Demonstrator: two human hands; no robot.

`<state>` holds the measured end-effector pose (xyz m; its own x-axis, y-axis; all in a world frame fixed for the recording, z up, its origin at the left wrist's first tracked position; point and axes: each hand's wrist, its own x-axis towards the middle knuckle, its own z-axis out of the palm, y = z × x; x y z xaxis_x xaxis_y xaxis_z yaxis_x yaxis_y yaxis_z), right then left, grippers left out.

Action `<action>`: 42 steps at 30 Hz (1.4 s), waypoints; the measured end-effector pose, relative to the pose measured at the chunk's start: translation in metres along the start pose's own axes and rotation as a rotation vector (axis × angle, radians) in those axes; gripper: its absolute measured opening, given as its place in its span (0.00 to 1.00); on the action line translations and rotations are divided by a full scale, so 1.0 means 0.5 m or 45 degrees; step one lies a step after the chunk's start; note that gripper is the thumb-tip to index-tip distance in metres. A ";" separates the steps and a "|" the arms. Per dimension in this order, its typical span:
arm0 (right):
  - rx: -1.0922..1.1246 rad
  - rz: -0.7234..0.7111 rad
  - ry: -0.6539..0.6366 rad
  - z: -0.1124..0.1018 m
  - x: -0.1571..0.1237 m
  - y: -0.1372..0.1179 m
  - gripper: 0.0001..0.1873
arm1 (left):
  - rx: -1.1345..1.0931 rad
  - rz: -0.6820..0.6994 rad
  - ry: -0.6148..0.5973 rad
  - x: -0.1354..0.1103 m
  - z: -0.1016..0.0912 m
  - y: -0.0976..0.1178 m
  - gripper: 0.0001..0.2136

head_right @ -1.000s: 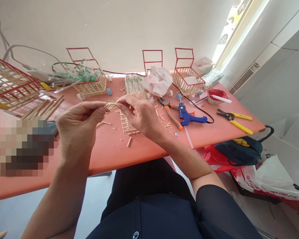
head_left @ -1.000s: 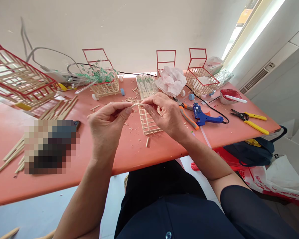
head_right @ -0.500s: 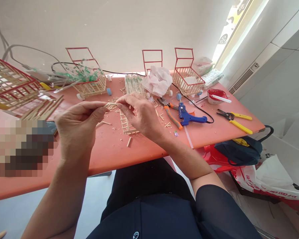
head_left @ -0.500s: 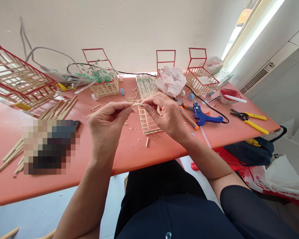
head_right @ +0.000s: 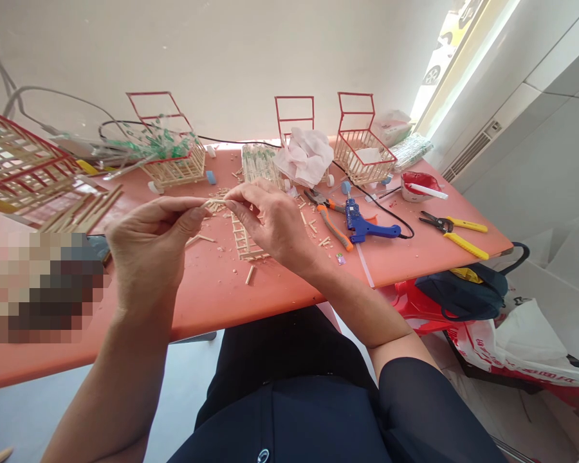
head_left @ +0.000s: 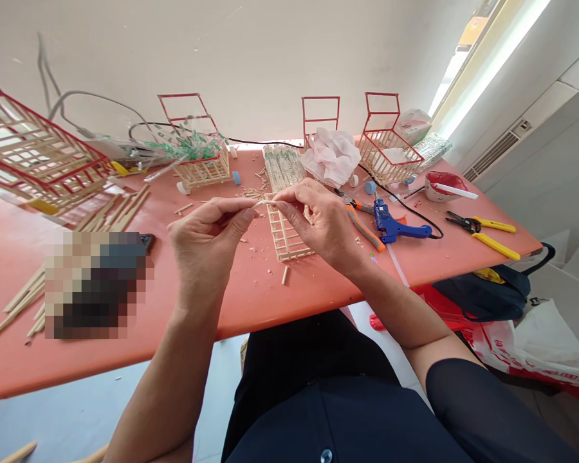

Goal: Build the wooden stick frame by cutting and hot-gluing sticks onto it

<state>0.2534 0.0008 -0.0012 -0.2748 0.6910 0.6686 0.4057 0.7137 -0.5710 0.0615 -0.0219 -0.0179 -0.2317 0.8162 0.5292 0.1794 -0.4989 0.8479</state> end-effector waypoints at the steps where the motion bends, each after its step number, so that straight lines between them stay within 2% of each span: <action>1: 0.002 -0.006 0.003 0.000 0.000 0.000 0.13 | 0.001 0.003 0.001 0.000 0.000 0.000 0.05; 42: -0.038 -0.045 0.009 0.006 -0.001 0.005 0.13 | 0.047 0.022 -0.001 0.001 -0.002 0.001 0.05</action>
<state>0.2521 0.0027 -0.0043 -0.2831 0.6643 0.6917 0.4213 0.7341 -0.5326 0.0608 -0.0220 -0.0172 -0.2276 0.8079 0.5436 0.2185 -0.5017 0.8370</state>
